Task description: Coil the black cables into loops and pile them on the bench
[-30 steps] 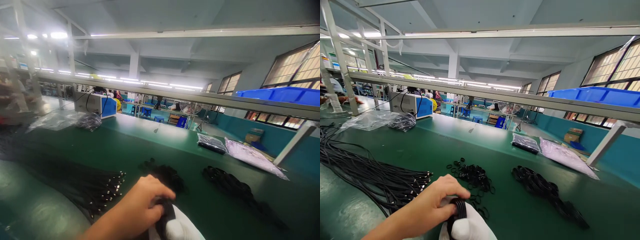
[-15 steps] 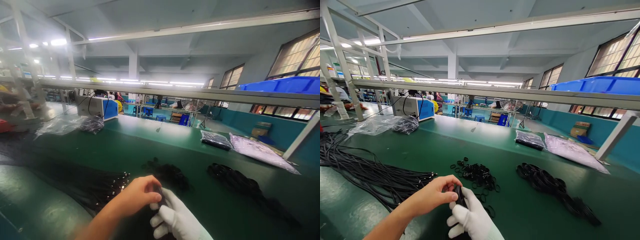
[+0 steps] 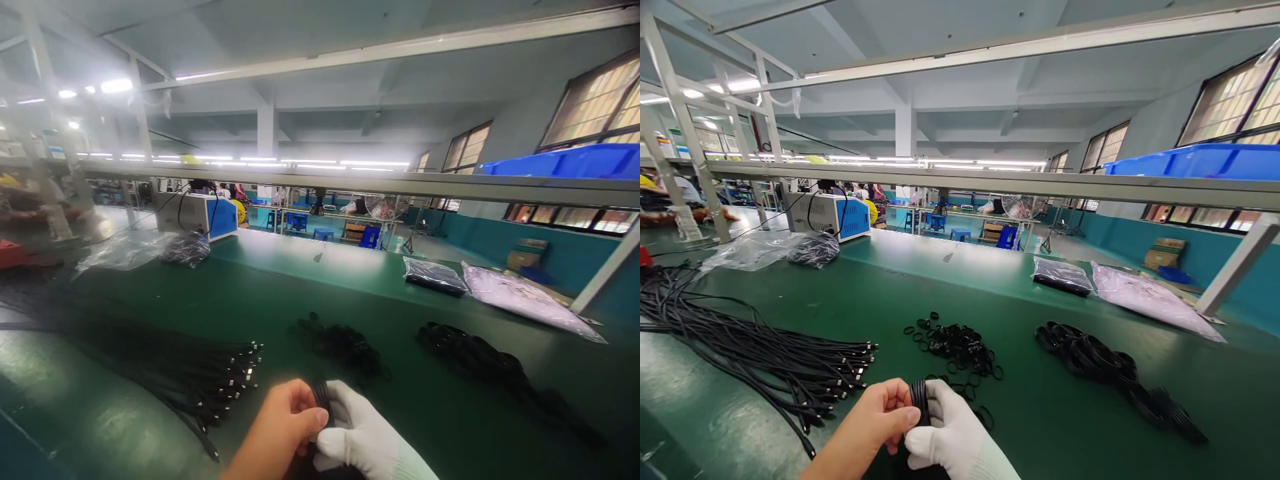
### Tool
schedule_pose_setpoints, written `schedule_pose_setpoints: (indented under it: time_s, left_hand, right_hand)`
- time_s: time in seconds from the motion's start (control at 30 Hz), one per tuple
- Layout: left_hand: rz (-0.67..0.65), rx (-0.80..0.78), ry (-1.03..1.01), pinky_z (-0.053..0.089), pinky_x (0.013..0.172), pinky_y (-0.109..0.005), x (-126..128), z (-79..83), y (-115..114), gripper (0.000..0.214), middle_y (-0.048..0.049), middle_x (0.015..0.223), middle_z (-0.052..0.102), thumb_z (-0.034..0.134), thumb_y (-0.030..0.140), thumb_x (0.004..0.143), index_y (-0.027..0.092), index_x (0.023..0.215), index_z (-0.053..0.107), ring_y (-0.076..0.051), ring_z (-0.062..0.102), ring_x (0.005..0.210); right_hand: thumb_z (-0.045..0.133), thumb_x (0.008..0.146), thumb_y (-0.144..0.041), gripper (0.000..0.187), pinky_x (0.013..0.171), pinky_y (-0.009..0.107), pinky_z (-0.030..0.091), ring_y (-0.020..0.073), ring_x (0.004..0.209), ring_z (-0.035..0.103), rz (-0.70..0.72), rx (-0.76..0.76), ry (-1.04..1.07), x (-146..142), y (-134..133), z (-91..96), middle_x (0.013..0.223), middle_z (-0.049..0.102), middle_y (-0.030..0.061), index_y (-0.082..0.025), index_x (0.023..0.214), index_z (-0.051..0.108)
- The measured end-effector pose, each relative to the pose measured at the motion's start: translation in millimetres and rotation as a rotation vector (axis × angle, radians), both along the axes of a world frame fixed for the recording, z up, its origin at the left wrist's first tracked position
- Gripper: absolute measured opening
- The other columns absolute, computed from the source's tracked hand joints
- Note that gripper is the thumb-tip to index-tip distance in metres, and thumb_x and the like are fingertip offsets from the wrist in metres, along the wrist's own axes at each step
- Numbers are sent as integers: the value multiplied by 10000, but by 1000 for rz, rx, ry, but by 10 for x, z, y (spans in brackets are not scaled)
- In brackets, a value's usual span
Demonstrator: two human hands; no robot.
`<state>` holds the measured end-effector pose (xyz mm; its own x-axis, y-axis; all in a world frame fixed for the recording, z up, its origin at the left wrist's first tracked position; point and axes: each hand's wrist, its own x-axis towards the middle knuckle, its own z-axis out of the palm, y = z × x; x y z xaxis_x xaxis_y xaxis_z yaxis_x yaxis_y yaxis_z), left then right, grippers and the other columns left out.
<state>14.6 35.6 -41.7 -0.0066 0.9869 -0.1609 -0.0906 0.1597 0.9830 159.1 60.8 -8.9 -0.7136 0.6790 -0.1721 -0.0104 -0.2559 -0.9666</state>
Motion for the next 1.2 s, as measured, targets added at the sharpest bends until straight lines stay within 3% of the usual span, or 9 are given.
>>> schedule_pose_setpoints:
  time_s: [0.1, 0.3, 0.57, 0.67, 0.7, 0.77, 0.83, 0.97, 1.2]
  left_hand:
    - [-14, -2, -35, 377, 446, -205, 9, -20, -9, 265, 50, 536, 501, 655, 358, 608, 159, 689, 500, -86, 440, 468]
    - [-123, 18, -161, 391, 551, -224, -80, 6, -67, 285, 18, 601, 557, 670, 368, 674, 143, 730, 505, -89, 489, 515]
    - [-179, 58, -158, 426, 592, -260, -110, 102, -112, 200, 14, 619, 535, 573, 336, 731, 154, 707, 494, -118, 505, 557]
    - [-81, 122, 183, 443, 616, -289, -161, 155, -137, 148, -27, 696, 596, 496, 298, 785, 160, 768, 548, -161, 555, 616]
    - [-9, 201, 356, 448, 652, -296, -176, 161, -147, 141, -44, 791, 621, 486, 236, 780, 164, 854, 581, -175, 575, 681]
    - [107, 407, 660, 443, 739, -296, -195, 144, -165, 354, -51, 978, 608, 468, 88, 720, 207, 1028, 594, -187, 579, 825]
    - [135, 581, 841, 437, 748, -286, -198, 94, -170, 436, -51, 983, 593, 442, 20, 696, 222, 1046, 605, -189, 574, 853]
    - [157, 718, 917, 434, 655, -246, -196, 0, -132, 318, -32, 778, 589, 430, 26, 784, 198, 938, 648, -163, 581, 721]
    - [104, 703, 781, 437, 646, -222, -245, 89, -61, 336, -26, 806, 587, 421, -7, 741, 195, 890, 645, -148, 583, 729]
  right_hand:
    - [678, 566, -135, 422, 598, 313, 512, 231, 807, 607, -34, -60, -14, 33, 60, -134, 923, 593, 57, -148, 957, 520]
    - [725, 646, -205, 451, 752, 387, 521, 228, 913, 571, 31, -153, 178, 44, -20, -116, 976, 574, 61, -146, 1054, 541]
    - [784, 615, -264, 518, 727, 385, 527, 212, 870, 561, 23, -155, 189, 17, 4, -161, 980, 562, 70, -140, 1055, 542]
    - [800, 592, -271, 529, 688, 357, 519, 218, 853, 574, -21, -182, 178, 5, 21, -191, 985, 556, 77, -143, 1035, 540]
    - [798, 587, -250, 517, 674, 340, 511, 216, 849, 573, -29, -193, 173, -8, 19, -194, 982, 550, 71, -147, 1024, 543]
    - [775, 586, -188, 446, 605, 276, 473, 184, 786, 563, -23, -216, 170, -42, 3, -196, 940, 541, 45, -151, 972, 555]
    - [763, 570, -159, 423, 527, 218, 402, 147, 697, 542, -5, -238, 198, -79, -23, -198, 886, 538, 26, -152, 941, 560]
    - [769, 550, -194, 479, 573, 249, 430, 146, 696, 550, -13, -256, 288, -111, -47, -221, 880, 535, 19, -170, 975, 548]
    - [606, 518, -94, 550, 671, 324, 503, 269, 907, 605, 3, -117, 98, -93, 15, -217, 977, 603, 75, -149, 1064, 561]
